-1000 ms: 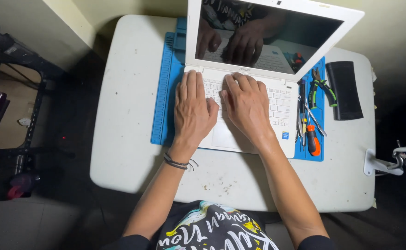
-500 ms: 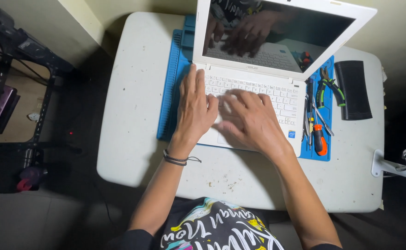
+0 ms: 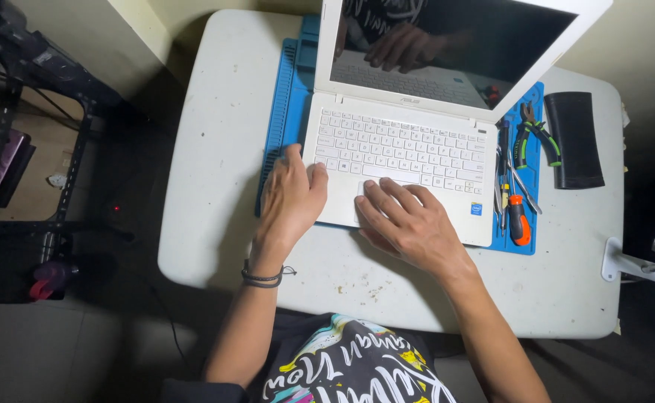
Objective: The person reassembles a white laptop by placing the keyboard assembly into the chassis and connecting the ribbon cable to the motherboard. They then close the laptop and press down on the keyboard and touchpad area to secure the components.
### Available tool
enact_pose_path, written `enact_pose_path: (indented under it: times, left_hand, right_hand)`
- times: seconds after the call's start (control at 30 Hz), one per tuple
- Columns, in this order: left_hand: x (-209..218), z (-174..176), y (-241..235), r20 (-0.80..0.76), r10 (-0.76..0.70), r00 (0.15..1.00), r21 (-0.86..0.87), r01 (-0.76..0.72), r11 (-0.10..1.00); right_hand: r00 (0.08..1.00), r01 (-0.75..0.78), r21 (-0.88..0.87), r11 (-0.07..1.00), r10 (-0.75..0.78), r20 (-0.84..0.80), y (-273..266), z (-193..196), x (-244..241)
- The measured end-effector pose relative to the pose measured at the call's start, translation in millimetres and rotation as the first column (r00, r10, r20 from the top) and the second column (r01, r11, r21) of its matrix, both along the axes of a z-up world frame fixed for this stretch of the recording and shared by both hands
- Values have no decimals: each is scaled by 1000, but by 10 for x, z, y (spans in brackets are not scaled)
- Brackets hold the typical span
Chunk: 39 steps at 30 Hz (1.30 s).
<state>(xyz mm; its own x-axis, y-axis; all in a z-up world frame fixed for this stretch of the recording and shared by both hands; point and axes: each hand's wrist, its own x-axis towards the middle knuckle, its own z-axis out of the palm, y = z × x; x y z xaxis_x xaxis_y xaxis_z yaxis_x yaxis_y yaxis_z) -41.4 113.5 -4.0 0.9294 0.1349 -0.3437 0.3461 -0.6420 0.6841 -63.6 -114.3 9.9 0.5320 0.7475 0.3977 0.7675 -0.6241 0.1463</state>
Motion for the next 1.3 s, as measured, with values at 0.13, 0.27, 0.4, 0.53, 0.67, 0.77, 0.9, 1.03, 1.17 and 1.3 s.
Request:
enact_pose_path:
  times: [0.13,0.27,0.4,0.53,0.67,0.77,0.9,1.03,1.17,1.3]
  left_hand:
    - [-126,313,-60,-57,42,997,-136,-50,990]
    - [-218,665,-38,-32,62,998,-310,-69,948]
    - [-242,604,16,62,86,994,-541,-39,840]
    - [-190,453,15,104,88,991,-587,-10,809]
    - [-139,319,19,86,119,989,-609,-43,792]
    - [-115,316,23,23,162,986,-622,-113,775]
    - [107,-279,173,-56,198,979,-601,-191,776]
    - [210,-32,138,-36,206,978,-444,-201,874]
    - [548,-229,146,-25,247,969,-408,-235,882]
    - [876,-611,177,45,197,979,-370,-167,914]
  right_hand:
    - [1000,8,36,999,-8,3,1,61,-6]
    - [997,7,14,1000,-8,79,-50,4,-10]
    - [983,8,-12,1000,-6,182,-35,86,-31]
    - [977,22,-20,1000,-18,212,-63,9,-52]
    - [965,37,-9,999,-33,259,-84,-55,-38]
    - [964,25,23,999,-30,263,-63,-1,-42]
    - [966,-11,63,998,-6,260,-31,53,-24]
    - [969,-21,70,997,3,246,-7,28,-58]
    - [976,-19,80,997,1,218,-4,-13,-73]
    - [1000,-11,146,989,11,1,28,137,-34]
